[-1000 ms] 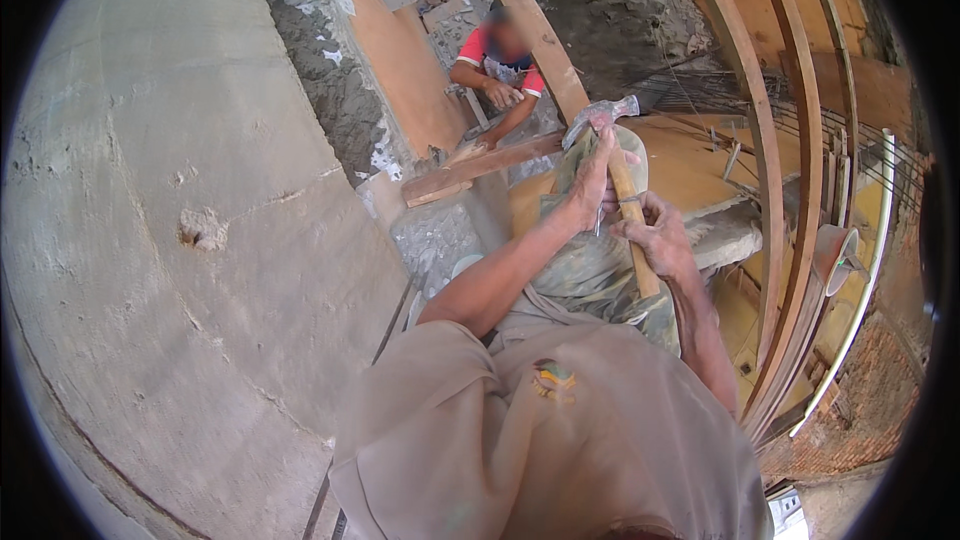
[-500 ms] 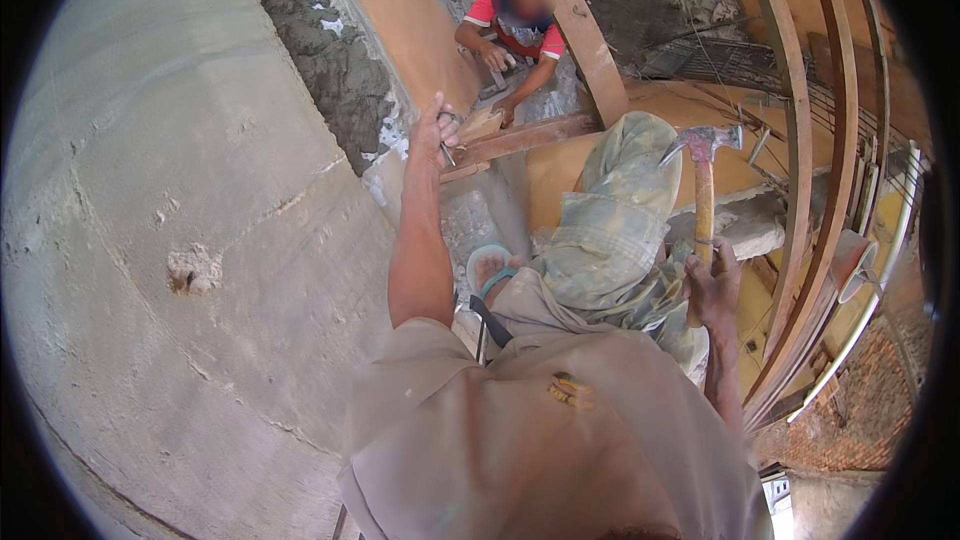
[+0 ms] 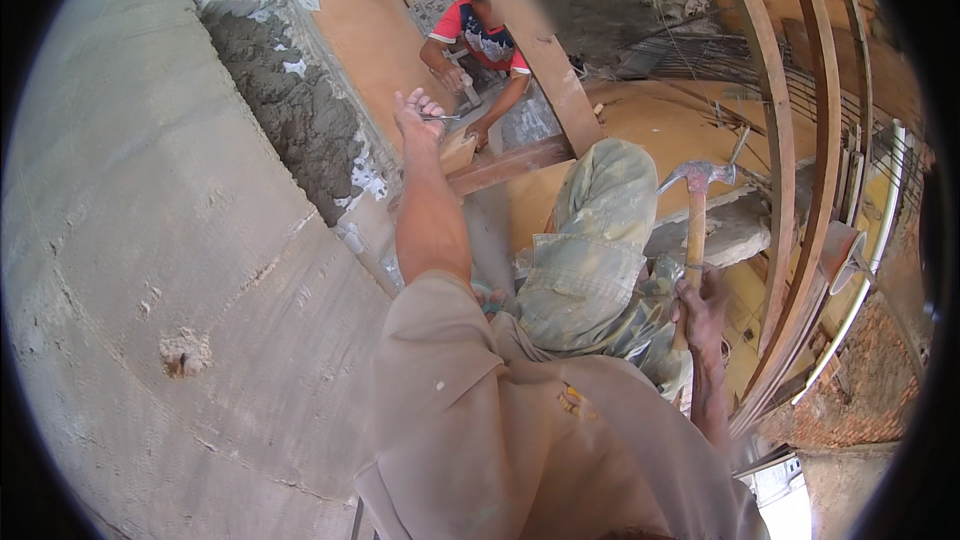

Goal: The person applies wet cement to a wall using a trowel and smooths it with a wooden plank. They then use a hammer to tap a wooden form into place and adjust rebar protruding from the wall.

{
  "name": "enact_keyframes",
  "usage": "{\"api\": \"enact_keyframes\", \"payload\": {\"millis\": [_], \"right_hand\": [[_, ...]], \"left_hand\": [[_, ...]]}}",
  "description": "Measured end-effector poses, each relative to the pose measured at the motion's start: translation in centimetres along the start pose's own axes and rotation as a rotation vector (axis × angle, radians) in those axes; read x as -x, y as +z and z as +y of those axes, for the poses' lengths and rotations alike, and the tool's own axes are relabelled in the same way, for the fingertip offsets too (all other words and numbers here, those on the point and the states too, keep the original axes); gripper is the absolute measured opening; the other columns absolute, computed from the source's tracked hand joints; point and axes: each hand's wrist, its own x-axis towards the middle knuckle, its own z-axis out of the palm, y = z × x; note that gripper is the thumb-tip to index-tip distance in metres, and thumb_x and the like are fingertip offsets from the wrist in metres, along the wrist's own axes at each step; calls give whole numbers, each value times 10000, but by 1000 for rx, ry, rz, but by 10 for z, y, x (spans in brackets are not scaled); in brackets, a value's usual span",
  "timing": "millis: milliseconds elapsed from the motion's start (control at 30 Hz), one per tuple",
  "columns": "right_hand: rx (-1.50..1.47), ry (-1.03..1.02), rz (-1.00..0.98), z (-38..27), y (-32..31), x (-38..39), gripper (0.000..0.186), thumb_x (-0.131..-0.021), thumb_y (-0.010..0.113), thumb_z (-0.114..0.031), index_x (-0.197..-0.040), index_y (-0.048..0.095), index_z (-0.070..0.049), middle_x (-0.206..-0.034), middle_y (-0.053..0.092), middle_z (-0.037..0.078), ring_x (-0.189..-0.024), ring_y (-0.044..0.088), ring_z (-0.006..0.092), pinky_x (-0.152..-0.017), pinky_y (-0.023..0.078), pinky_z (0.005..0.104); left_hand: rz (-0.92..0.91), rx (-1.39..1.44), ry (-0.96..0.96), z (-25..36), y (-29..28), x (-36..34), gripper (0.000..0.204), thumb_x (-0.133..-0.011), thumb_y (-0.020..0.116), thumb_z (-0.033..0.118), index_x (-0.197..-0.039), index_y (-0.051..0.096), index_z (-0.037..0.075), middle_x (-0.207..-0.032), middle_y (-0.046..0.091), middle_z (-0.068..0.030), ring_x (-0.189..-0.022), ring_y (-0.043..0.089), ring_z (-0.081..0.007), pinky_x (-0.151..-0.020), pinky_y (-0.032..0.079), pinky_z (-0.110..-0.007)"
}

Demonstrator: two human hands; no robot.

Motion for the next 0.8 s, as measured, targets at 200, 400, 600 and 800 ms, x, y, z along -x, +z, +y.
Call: {"api": "enact_keyframes", "payload": {"millis": [200,400,600,800], "right_hand": [[-64,66,59,25,-21,14,182,-901,583,-35,-1065,529,25,-718,570,47,-480,508,102,-459,423,233],[-16,159,145,41,-47,33,179,-898,567,-30,-1067,537,20,-690,569,45,-472,518,104,-456,428,230],[-23,230,192,60,-67,47,167,-882,573,-33,-1041,555,12,-679,574,47,-457,530,117,-447,430,236],[-36,299,219,74,-72,52,168,-873,590,-49,-1028,558,8,-673,578,47,-444,535,120,-429,429,244]], "left_hand": [[107,57,66,-19,20,-22,542,-950,481,555,-990,528,17,-683,369,-6,-517,337,-135,-496,294,-297],[89,24,206,-45,29,-42,163,-856,487,153,-960,495,28,-704,393,-23,-535,368,-157,-521,365,-322],[90,2,187,-59,34,-67,188,-767,369,-95,-782,430,82,-730,400,-29,-596,402,-171,-565,407,-331],[116,-45,196,-65,43,-68,60,-913,427,4,-894,481,24,-743,475,-58,-647,483,-168,-559,454,-329]]}}
